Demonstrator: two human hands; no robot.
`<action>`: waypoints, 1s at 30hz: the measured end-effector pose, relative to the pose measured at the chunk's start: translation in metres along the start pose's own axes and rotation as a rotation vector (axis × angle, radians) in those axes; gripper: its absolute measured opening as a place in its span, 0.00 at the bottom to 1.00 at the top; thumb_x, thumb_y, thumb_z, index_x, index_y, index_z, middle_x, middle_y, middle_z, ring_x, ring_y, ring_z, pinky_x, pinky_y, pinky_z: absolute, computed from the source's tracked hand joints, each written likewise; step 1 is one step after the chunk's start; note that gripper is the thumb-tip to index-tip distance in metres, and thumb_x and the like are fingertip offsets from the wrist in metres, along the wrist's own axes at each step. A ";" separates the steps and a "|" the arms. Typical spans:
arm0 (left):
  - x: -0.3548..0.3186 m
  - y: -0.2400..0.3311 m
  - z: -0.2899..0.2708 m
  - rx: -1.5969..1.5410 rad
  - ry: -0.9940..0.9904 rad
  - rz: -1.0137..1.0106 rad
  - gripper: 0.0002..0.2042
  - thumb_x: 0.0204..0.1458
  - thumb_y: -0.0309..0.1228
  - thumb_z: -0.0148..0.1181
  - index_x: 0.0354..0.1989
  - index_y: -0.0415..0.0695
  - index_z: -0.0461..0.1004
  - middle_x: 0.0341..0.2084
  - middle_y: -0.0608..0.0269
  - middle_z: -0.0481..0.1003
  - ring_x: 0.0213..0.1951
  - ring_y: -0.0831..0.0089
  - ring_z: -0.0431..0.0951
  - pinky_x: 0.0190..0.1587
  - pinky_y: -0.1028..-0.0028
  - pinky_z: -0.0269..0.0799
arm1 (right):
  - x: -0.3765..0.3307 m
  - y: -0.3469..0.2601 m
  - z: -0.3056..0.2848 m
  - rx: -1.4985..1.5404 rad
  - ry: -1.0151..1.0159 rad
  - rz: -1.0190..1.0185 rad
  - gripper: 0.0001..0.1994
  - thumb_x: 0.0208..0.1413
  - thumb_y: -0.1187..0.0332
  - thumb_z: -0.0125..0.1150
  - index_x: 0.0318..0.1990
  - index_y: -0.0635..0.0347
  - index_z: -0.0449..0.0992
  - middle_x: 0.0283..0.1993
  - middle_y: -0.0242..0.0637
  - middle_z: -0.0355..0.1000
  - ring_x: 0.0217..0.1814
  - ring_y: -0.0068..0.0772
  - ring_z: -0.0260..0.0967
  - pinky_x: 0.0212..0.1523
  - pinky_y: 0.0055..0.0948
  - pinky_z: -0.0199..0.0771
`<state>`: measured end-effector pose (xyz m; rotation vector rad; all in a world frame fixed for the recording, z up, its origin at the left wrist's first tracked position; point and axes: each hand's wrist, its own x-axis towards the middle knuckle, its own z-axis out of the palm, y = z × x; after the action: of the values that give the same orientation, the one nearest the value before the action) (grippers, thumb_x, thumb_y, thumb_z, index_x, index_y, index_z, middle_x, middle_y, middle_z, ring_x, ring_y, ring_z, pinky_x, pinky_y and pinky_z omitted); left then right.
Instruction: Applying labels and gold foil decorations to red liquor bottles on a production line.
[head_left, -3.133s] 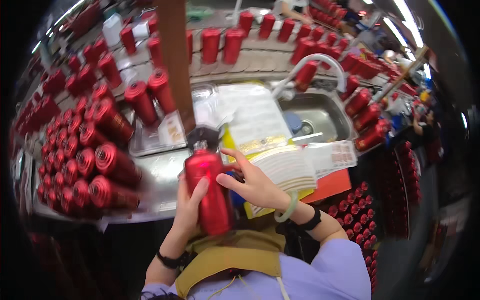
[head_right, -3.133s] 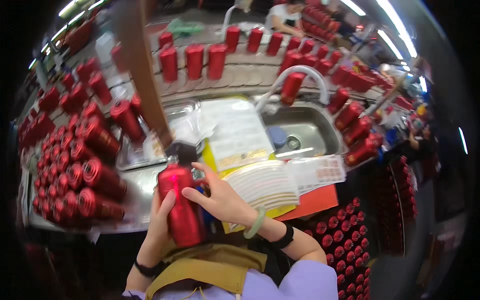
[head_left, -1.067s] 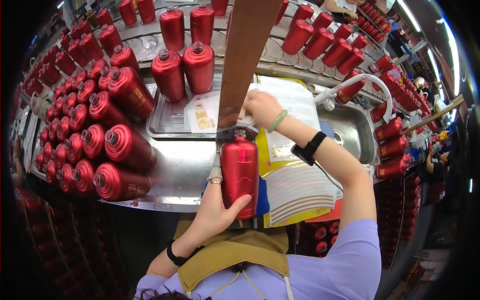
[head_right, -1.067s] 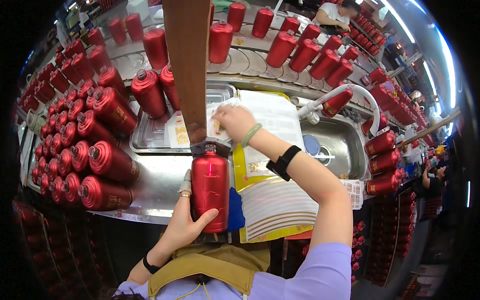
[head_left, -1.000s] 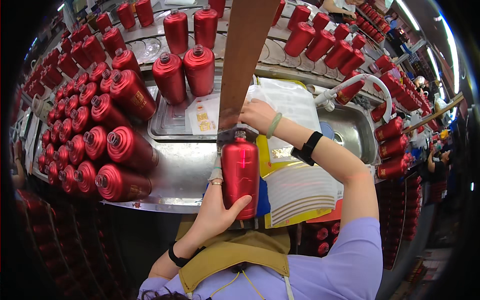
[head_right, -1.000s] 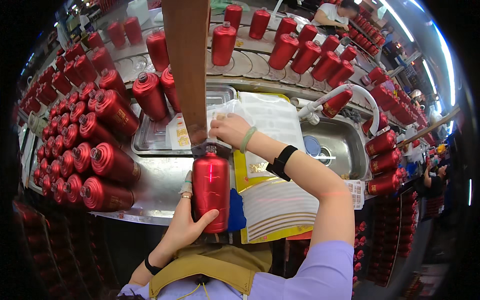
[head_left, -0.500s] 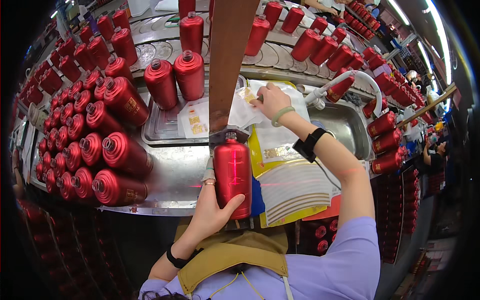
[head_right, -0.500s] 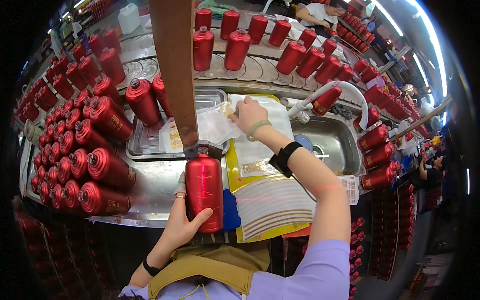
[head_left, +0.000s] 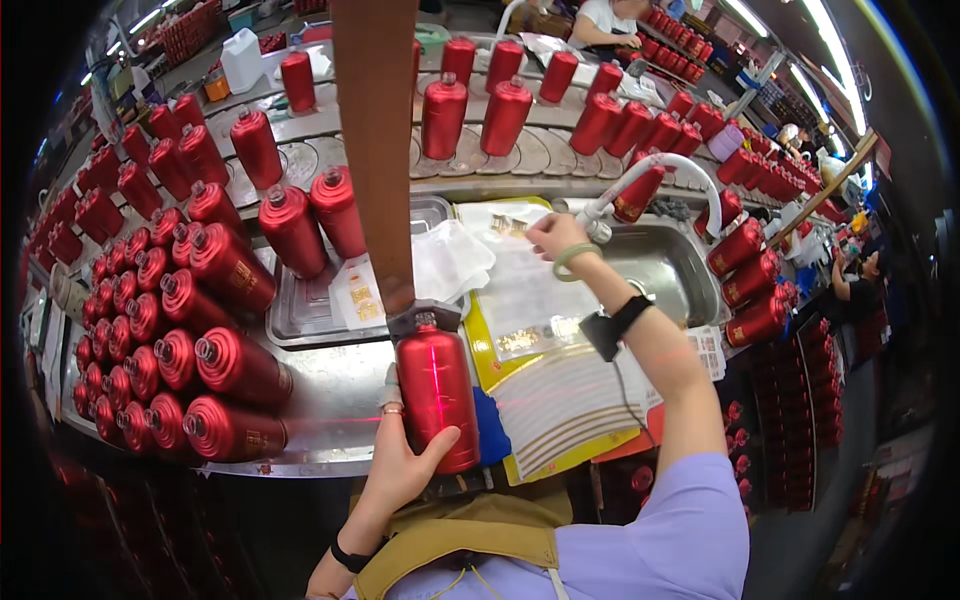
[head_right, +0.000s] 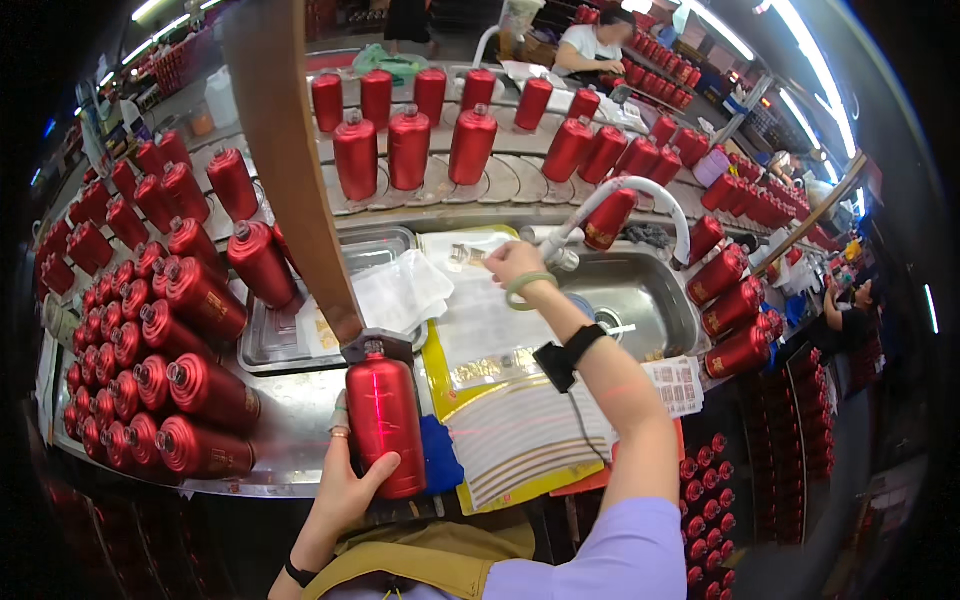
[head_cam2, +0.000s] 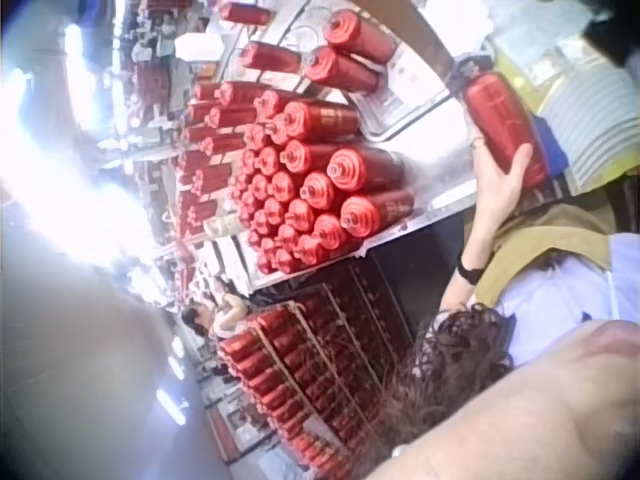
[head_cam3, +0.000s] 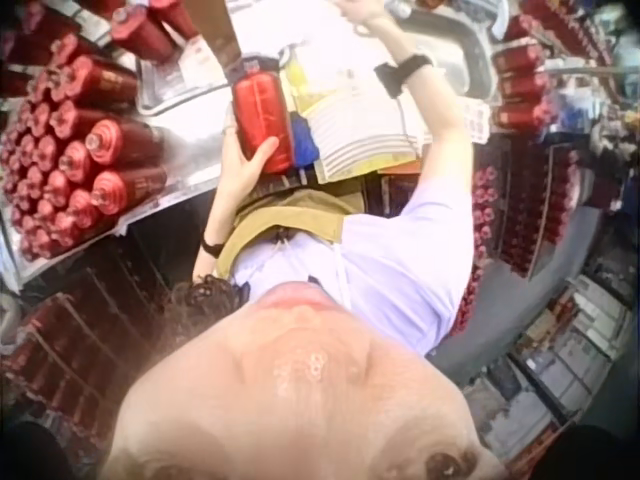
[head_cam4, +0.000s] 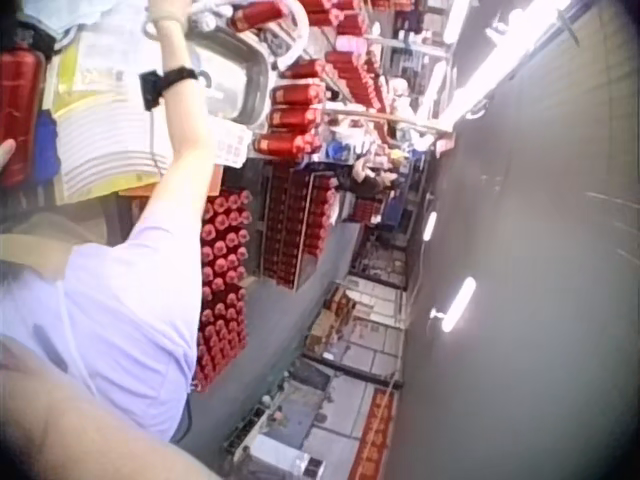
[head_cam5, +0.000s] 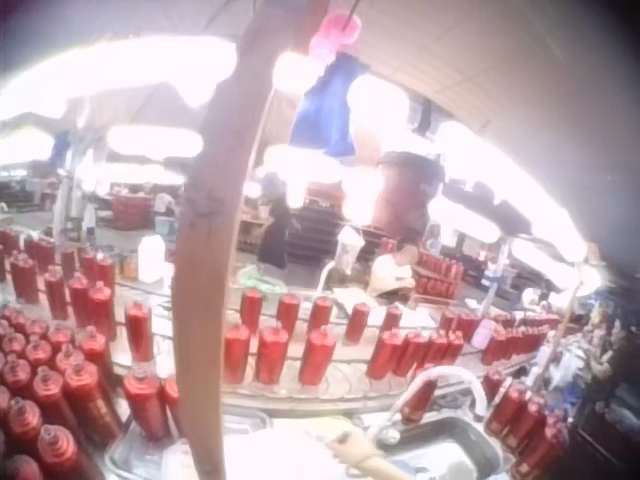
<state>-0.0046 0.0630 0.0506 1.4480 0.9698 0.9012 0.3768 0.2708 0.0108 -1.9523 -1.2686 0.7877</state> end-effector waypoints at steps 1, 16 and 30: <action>0.000 0.000 0.001 -0.043 0.005 -0.024 0.50 0.54 0.29 0.71 0.77 0.32 0.39 0.68 0.43 0.61 0.67 0.60 0.67 0.68 0.64 0.63 | -0.007 0.013 -0.023 -0.093 0.016 0.036 0.11 0.54 0.64 0.71 0.36 0.64 0.82 0.30 0.37 0.81 0.28 0.24 0.80 0.29 0.26 0.79; -0.001 -0.002 0.005 -0.038 0.023 -0.073 0.46 0.54 0.29 0.71 0.76 0.32 0.46 0.68 0.46 0.62 0.68 0.62 0.65 0.70 0.64 0.60 | -0.018 0.175 -0.115 -0.958 -0.030 0.546 0.22 0.54 0.53 0.73 0.51 0.58 0.84 0.57 0.48 0.79 0.60 0.50 0.78 0.57 0.45 0.79; -0.019 0.000 0.003 0.286 -0.048 0.001 0.64 0.33 0.33 0.86 0.76 0.33 0.43 0.66 0.43 0.65 0.65 0.55 0.70 0.66 0.62 0.67 | -0.168 -0.058 -0.063 -0.574 0.174 -0.707 0.10 0.52 0.78 0.62 0.42 0.54 0.79 0.38 0.39 0.76 0.40 0.52 0.75 0.39 0.44 0.75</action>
<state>-0.0091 0.0447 0.0506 1.7023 1.0944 0.7462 0.3380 0.1191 0.1155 -1.7049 -2.0447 -0.1139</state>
